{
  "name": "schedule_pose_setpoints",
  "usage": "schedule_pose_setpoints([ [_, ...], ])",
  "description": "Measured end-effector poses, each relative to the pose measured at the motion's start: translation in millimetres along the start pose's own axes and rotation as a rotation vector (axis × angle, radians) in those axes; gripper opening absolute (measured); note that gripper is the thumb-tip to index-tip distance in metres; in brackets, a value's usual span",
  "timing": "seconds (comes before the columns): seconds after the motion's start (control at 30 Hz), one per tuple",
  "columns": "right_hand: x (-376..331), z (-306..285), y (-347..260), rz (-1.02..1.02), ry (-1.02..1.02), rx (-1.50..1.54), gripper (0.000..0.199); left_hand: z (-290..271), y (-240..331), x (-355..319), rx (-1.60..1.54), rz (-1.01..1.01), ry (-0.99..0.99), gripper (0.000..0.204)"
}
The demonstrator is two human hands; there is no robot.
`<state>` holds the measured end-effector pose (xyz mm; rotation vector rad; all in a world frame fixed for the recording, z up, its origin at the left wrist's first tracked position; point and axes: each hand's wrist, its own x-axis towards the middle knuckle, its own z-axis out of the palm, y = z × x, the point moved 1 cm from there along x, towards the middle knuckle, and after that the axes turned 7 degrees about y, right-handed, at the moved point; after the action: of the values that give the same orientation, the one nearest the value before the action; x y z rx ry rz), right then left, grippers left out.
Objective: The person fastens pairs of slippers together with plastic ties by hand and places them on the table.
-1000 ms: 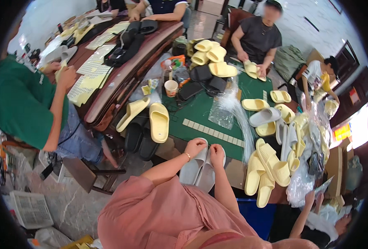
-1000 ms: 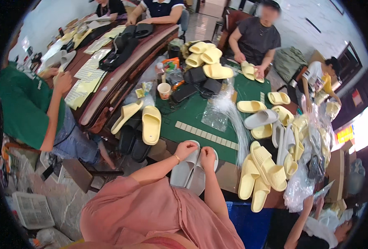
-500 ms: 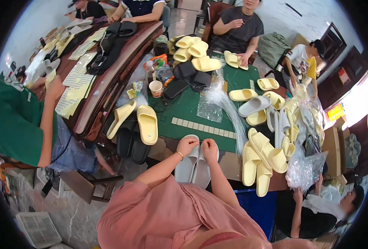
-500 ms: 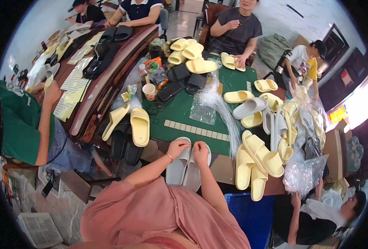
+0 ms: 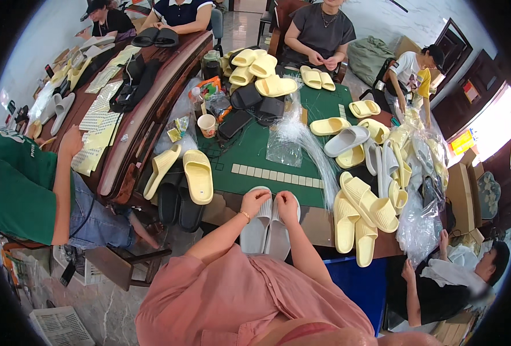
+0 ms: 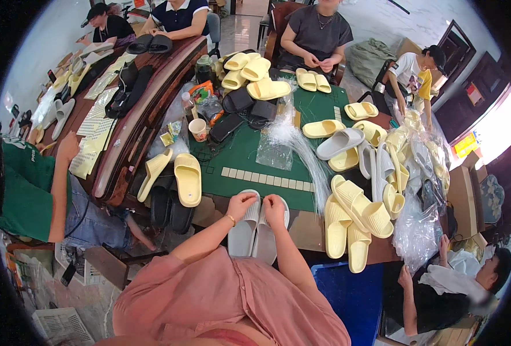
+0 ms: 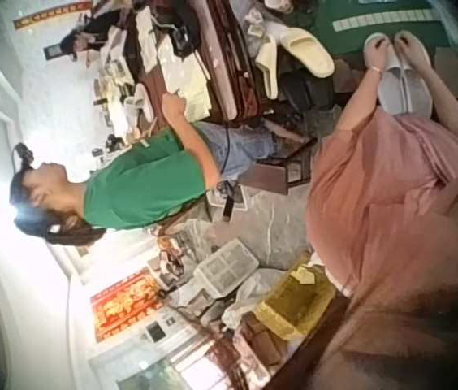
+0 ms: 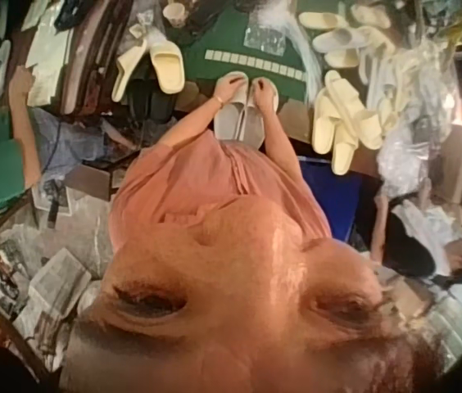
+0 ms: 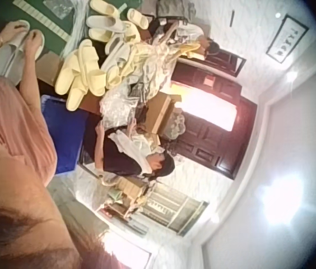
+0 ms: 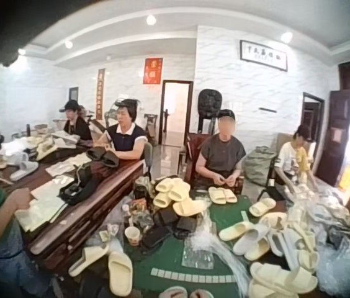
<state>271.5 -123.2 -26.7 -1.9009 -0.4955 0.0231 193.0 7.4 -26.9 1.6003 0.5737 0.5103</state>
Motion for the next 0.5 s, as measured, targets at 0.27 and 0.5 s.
schedule_pose_setpoints([
  [0.27,0.2,-0.4,1.6,0.004,-0.088,0.042,0.006,1.9,-3.7,2.3,0.108,0.146,-0.076,0.018],
  [0.5,-0.4,0.2,1.6,0.022,-0.040,0.031,0.007,0.6,6.3,-0.3,0.184,0.221,-0.043,0.018],
])
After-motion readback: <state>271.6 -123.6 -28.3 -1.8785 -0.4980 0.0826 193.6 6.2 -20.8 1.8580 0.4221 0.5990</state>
